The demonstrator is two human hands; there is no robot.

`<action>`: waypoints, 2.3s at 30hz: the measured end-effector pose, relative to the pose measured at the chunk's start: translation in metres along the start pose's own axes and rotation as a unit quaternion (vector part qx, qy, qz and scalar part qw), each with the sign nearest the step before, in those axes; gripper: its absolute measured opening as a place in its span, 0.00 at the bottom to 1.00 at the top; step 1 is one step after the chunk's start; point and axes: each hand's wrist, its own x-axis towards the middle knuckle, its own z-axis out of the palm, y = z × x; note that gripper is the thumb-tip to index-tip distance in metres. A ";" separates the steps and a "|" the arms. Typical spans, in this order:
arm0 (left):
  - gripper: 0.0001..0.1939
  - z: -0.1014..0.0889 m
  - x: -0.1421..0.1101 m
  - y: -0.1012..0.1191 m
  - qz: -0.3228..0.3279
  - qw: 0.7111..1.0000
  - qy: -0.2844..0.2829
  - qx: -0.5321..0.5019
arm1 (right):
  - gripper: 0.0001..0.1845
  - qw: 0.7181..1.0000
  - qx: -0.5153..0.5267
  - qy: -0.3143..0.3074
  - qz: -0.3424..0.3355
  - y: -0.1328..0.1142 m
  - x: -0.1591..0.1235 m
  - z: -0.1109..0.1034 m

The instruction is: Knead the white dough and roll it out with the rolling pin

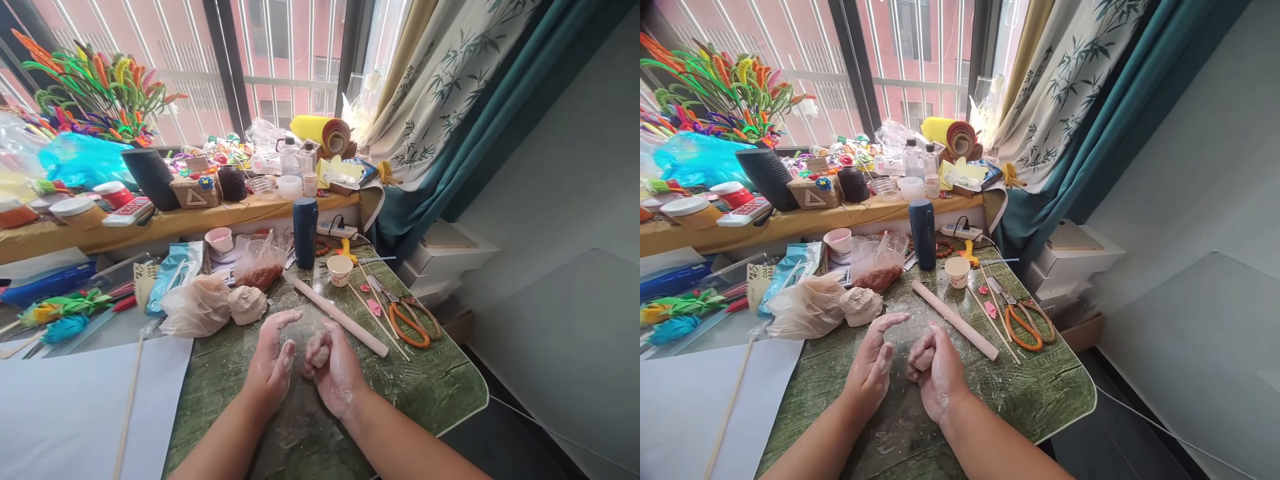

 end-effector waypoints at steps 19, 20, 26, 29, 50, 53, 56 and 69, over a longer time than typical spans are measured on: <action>0.19 0.002 0.009 -0.001 -0.049 0.967 -0.197 0.156 | 0.19 0.583 -0.713 0.018 -0.390 -0.077 0.012 -0.069; 0.19 0.003 0.009 -0.001 -0.049 0.963 -0.205 0.165 | 0.16 0.562 -0.746 0.033 -0.356 -0.082 0.014 -0.073; 0.17 0.005 0.009 -0.006 -0.071 0.967 -0.193 0.151 | 0.16 0.689 -0.691 -0.015 -0.219 -0.098 0.003 -0.072; 0.18 0.003 0.007 -0.004 -0.074 0.964 -0.212 0.144 | 0.23 0.832 -0.538 -0.064 -0.122 -0.100 -0.005 -0.070; 0.11 -0.034 0.041 0.040 0.037 0.906 -0.173 0.384 | 0.15 0.438 -0.755 -0.262 -0.412 -0.088 -0.010 -0.060; 0.12 -0.028 0.030 0.025 0.008 0.892 -0.202 0.404 | 0.13 0.445 -0.748 -0.251 -0.423 -0.082 -0.005 -0.063; 0.13 -0.024 0.021 0.021 0.006 0.890 -0.205 0.406 | 0.11 0.455 -0.743 -0.240 -0.428 -0.079 -0.004 -0.064; 0.14 -0.016 0.028 -0.003 -0.016 0.880 -0.177 0.440 | 0.11 0.449 -0.776 -0.245 -0.368 -0.079 0.012 -0.061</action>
